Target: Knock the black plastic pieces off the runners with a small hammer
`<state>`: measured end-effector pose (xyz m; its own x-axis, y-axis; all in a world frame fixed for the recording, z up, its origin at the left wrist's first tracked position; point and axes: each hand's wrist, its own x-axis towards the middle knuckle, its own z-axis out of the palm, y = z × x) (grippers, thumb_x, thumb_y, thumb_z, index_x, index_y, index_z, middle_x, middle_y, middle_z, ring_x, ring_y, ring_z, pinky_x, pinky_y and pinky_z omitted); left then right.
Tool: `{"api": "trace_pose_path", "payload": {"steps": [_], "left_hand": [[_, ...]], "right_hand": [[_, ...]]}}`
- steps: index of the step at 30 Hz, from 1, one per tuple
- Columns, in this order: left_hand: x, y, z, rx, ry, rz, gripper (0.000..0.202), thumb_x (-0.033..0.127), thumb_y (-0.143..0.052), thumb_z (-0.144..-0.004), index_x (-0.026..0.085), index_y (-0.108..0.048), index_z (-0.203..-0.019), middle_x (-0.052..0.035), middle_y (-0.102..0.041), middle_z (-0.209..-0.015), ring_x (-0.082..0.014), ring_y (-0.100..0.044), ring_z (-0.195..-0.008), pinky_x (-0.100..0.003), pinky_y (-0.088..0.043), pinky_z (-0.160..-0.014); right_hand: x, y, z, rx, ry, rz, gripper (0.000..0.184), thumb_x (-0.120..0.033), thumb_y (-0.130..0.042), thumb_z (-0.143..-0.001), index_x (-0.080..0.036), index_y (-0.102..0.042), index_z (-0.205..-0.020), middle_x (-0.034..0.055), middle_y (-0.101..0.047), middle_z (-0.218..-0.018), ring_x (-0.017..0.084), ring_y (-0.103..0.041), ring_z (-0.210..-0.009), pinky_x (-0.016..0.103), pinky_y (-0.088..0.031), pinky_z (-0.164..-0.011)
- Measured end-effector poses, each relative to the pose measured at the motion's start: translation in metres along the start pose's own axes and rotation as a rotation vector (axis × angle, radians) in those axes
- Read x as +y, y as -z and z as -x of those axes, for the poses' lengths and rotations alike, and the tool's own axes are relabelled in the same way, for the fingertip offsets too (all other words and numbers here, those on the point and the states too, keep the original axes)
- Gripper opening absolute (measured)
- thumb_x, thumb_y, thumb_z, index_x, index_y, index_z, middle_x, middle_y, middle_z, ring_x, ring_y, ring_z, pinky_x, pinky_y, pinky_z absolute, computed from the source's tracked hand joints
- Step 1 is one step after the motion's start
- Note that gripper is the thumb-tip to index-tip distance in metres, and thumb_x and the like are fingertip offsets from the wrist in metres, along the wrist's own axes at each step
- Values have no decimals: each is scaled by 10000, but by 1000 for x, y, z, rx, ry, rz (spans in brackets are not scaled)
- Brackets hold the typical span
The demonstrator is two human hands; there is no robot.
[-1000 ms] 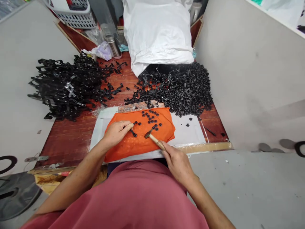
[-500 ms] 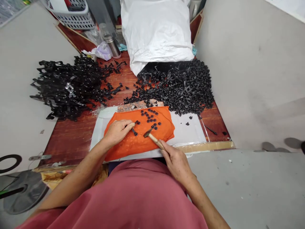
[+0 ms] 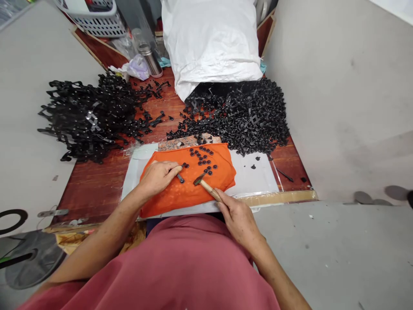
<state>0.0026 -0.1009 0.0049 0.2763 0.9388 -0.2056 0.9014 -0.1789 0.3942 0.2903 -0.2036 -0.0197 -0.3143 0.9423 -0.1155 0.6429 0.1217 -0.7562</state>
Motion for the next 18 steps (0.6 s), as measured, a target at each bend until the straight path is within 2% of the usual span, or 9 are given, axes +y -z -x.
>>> {"api": "trace_pose_path", "payload": {"steps": [6,10,12,15,16,18], "left_hand": [[-2,-2,-2,12,-17,-12,397,386,-418,-1042,217,-632,-754,-47,-750,-853,-209,-664,-831,-321,-341,-741],[-3,-5,-2,35,-12,-11,374,378,-445,-1038,216,-675,-793,-54,-768,-886,-210,-676,-847,-324,-344,-745],[-3,-6,-2,40,-10,-10,372,382,-452,-1037,214,-698,-815,-59,-775,-886,-216,-683,-849,-326,-344,-740],[-1,-6,-2,26,-1,-9,377,381,-461,-1036,204,-713,-819,-71,-777,-880,-228,-690,-859,-324,-347,-735],[-1,-5,-3,21,5,-5,379,380,-465,-1034,201,-711,-807,-73,-777,-877,-230,-690,-857,-323,-348,-733],[-1,-6,-2,20,6,18,383,381,-466,-1034,201,-706,-796,-70,-777,-876,-228,-689,-854,-319,-349,-729]], "right_hand": [[-25,20,-16,104,58,236,525,-251,-448,-1059,-300,-442,-1581,71,-739,-1302,248,-750,-1068,390,-612,-914],[-43,17,-36,180,123,339,521,-296,-401,-1084,-315,-407,-1605,82,-748,-1234,223,-752,-982,343,-600,-902],[-46,10,-45,135,86,435,542,-288,-395,-1085,-311,-369,-1625,83,-761,-1156,210,-754,-888,319,-605,-833],[-46,2,-52,2,-4,607,581,-261,-440,-1065,-325,-343,-1635,63,-769,-1019,206,-737,-745,305,-595,-692],[-45,1,-53,-7,-10,631,581,-264,-440,-1065,-329,-342,-1634,58,-768,-1003,207,-734,-737,304,-591,-681],[-43,1,-52,56,20,607,568,-283,-394,-1085,-320,-313,-1646,65,-768,-1036,202,-737,-790,303,-593,-733]]}}
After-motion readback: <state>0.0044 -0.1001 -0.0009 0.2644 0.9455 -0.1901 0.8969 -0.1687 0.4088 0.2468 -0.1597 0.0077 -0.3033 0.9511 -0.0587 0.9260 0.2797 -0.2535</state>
